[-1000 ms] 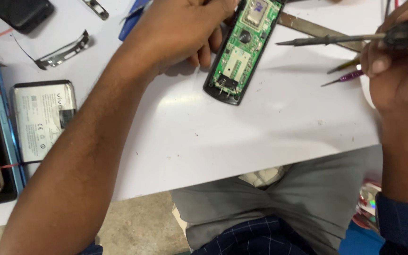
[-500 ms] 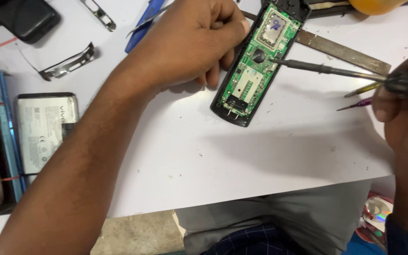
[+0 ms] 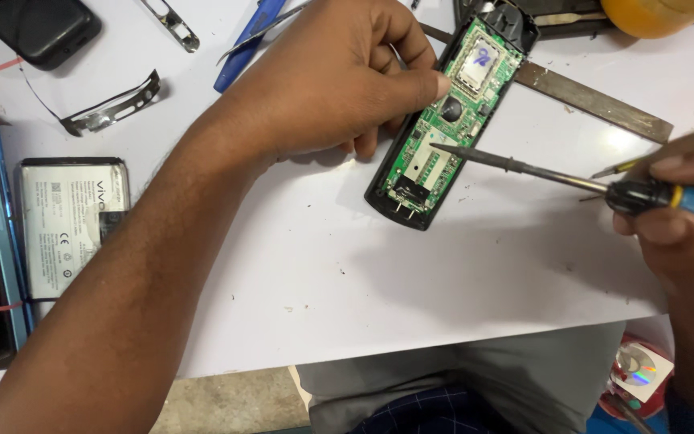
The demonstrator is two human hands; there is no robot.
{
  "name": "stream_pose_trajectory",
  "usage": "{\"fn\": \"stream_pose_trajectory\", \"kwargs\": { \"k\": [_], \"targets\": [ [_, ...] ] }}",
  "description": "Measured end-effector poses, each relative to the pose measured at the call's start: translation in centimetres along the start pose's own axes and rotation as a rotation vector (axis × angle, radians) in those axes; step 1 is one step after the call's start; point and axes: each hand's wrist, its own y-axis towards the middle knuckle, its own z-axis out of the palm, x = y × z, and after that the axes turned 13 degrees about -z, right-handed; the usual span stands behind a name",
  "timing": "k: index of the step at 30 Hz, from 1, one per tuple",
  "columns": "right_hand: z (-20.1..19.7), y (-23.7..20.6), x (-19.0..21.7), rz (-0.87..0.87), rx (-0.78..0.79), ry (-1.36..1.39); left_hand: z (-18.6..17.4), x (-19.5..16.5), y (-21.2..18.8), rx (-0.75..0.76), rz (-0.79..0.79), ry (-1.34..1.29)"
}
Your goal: The person repairs a disassembled mobile phone on a workbench. They hold the phone's exposed circuit board with one hand while using a screwdriver to pry at its components, then use a soldering iron with solder wire to solder points on the board, steadying a coil of solder with their other hand.
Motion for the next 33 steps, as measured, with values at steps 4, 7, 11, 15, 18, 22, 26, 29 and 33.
{"fn": "stream_pose_trajectory", "kwargs": {
  "k": [4, 7, 11, 15, 18, 22, 26, 29, 33],
  "targets": [
    [-0.5, -2.1, -0.9, 0.060, -0.037, -0.005, -0.1, 0.1, 0.3, -0.003, 0.001, 0.012],
    [-1.5, -3.5, -2.9, 0.020, 0.002, 0.005, -0.2, 0.3, 0.6, 0.013, 0.043, 0.014],
    [-3.1, -4.8, -5.7, 0.362, -0.136, 0.148, -0.3, 0.5, 0.7, 0.020, 0.054, 0.016],
    [-2.8, -4.5, -4.9, 0.282, -0.024, -0.070, -0.3, 0.5, 0.6, 0.016, 0.012, 0.034],
    [-1.4, -2.8, -1.9, 0.054, 0.139, -0.290, -0.2, 0.4, 0.5, 0.006, -0.006, 0.042],
    [-0.1, -0.3, 0.7, 0.020, 0.151, -0.237, -0.4, 0.5, 0.4, 0.018, 0.015, 0.008],
    [0.1, 1.1, 0.3, -0.028, 0.183, -0.135, -0.5, 0.5, 0.2, 0.015, 0.011, 0.006],
    [1.0, 1.9, 1.7, -0.029, 0.183, -0.184, -0.6, 0.3, 0.0, -0.001, -0.015, 0.031],
    [2.3, 4.4, 4.2, 0.070, 0.109, -0.147, -1.0, -0.2, -0.1, 0.002, 0.026, 0.021]
  ]
}}
